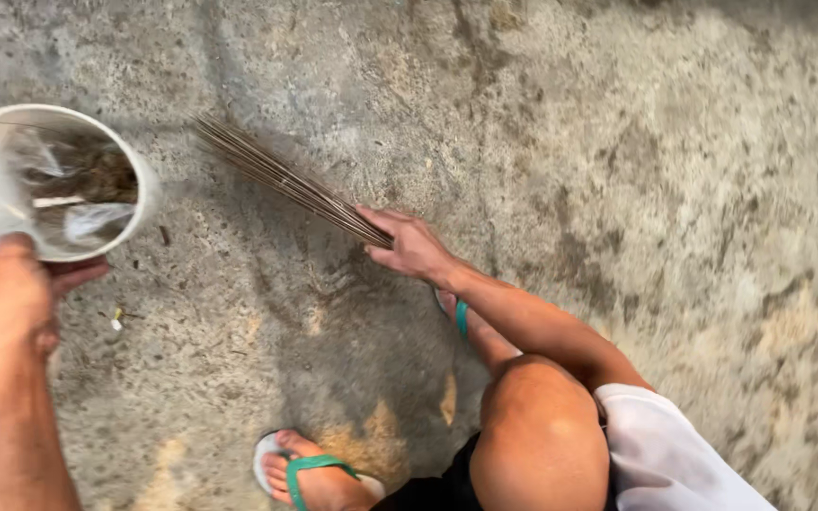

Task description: The person sweeps debris on a concrete floor using a traditional broom and collects it into a white bucket. They move a hose aside to access the area, sweep multiple spots, and gather the debris by hand into the bucket.

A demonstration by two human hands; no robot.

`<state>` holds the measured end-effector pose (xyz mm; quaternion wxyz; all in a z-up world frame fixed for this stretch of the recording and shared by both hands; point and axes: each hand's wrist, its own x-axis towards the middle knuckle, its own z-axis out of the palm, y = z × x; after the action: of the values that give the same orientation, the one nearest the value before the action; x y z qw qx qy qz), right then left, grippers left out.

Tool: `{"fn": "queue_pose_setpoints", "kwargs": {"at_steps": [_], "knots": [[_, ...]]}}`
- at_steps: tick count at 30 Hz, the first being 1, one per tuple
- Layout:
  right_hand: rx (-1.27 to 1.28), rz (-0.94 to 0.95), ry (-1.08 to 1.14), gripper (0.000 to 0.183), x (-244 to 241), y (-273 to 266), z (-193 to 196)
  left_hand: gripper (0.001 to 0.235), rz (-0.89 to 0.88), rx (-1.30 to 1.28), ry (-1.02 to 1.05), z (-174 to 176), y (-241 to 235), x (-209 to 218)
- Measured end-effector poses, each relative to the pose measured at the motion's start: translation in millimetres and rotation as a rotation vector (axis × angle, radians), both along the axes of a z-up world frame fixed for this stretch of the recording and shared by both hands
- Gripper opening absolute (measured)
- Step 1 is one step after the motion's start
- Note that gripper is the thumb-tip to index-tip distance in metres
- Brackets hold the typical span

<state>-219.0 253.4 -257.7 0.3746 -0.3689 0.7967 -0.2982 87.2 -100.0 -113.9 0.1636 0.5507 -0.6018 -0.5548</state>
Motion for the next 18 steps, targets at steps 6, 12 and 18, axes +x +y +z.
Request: {"fn": "queue_pose_setpoints", "kwargs": {"at_steps": [6,12,18], "knots": [[-0.152,-0.398,0.604,0.043,-43.8,93.1,16.6,0.03,-0.155,-0.008,0.3,-23.4,-1.9,-5.5],[0.073,-0.851,0.456,0.024,-8.8,119.5,-2.4,0.033,-0.24,0.072,0.081,-17.3,13.8,-4.9],[-0.169,-0.367,0.208,0.044,137.3,8.8,-27.2,0.034,-0.209,0.09,0.073,-9.6,41.3,-9.6]]}}
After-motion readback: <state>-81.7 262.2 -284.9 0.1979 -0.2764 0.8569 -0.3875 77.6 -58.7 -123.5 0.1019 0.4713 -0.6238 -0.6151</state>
